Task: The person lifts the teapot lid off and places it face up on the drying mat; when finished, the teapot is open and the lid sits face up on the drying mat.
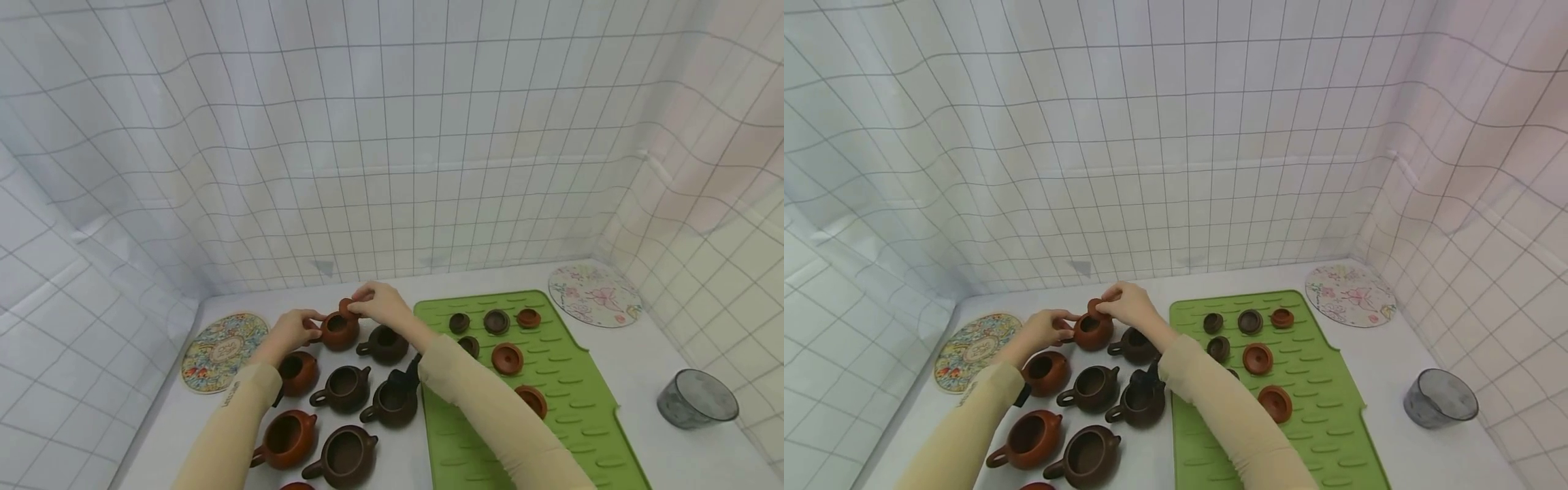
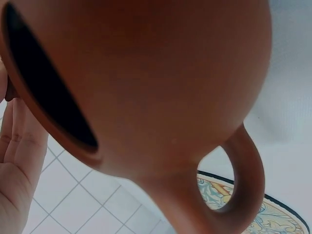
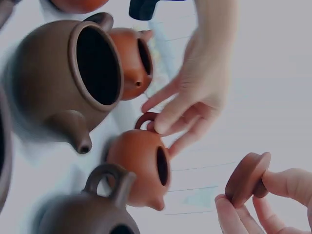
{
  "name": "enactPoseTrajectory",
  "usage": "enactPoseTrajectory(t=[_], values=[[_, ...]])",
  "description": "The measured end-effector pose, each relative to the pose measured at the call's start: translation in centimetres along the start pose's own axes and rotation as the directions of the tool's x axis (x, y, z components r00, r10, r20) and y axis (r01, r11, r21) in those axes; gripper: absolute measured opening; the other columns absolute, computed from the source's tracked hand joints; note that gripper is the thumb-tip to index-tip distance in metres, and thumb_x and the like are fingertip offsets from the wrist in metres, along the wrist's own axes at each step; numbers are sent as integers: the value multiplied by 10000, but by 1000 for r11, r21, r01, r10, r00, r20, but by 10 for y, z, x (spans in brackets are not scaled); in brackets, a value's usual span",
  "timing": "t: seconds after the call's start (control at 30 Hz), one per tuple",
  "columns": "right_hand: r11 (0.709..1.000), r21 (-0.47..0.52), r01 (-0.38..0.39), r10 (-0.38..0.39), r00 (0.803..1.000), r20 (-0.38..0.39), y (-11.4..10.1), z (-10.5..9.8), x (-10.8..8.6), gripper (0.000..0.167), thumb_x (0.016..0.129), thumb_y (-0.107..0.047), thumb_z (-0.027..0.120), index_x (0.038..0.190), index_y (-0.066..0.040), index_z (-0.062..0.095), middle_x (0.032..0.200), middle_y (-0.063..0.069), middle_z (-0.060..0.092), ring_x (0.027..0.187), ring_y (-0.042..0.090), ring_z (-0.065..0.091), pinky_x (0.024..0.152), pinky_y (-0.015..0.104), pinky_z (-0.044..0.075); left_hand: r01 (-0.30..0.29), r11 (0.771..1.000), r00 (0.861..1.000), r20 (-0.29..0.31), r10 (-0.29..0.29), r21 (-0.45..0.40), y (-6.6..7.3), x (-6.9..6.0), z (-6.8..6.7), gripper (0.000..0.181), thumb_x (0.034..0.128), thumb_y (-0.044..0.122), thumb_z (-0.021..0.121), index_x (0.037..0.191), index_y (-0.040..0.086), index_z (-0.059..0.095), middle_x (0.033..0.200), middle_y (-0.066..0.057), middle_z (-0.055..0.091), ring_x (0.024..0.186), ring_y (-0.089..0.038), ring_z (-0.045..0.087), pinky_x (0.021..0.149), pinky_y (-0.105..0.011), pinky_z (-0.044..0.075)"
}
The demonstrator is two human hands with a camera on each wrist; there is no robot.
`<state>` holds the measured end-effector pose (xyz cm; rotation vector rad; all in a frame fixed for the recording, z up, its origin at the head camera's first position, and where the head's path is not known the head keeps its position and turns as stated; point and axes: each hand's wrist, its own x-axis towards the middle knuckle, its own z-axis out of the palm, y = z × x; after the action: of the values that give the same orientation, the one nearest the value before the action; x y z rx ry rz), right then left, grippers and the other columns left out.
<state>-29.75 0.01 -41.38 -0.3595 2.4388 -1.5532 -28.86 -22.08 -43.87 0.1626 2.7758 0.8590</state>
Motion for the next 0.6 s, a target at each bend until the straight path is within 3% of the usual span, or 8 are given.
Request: enactPoseTrajectory(t=[0.13,0.33,0.5,0.6], values=[[988,152,-42,41,999,5,9,-28,-18,236,935,-166,664,1125,-27,686,1114,148,701,991,230,690,883,346,565,12,1000,1000,6,-12,13,1,1,2,331,918,15,650,1247,-27,632,931,-181,709,728,-220,665,676,-353,565],[925,369,-88,76,996,46,28,-80,-54,308,989,-130,584,1234,58,580,1251,219,603,1122,278,655,1005,402,510,0,1000,1000,0,0,21,2,-1,-1,328,917,5,646,1241,-43,628,934,-204,711,737,-261,677,663,-352,562],[908,410,-82,75,997,31,57,-124,-86,338,1017,-205,550,1255,34,545,1211,95,604,1084,130,647,1009,334,507,-4,1000,1000,9,4,10,2,-2,0,334,917,3,644,1246,-50,622,941,-216,713,740,-280,683,648,-337,554],[879,471,-79,79,997,20,78,-144,-104,289,1021,-216,548,1219,-6,567,1143,5,617,1033,74,656,977,285,520,6,1000,1000,10,-6,16,2,-2,0,333,922,15,644,1249,-39,625,935,-202,711,727,-246,671,653,-339,551]])
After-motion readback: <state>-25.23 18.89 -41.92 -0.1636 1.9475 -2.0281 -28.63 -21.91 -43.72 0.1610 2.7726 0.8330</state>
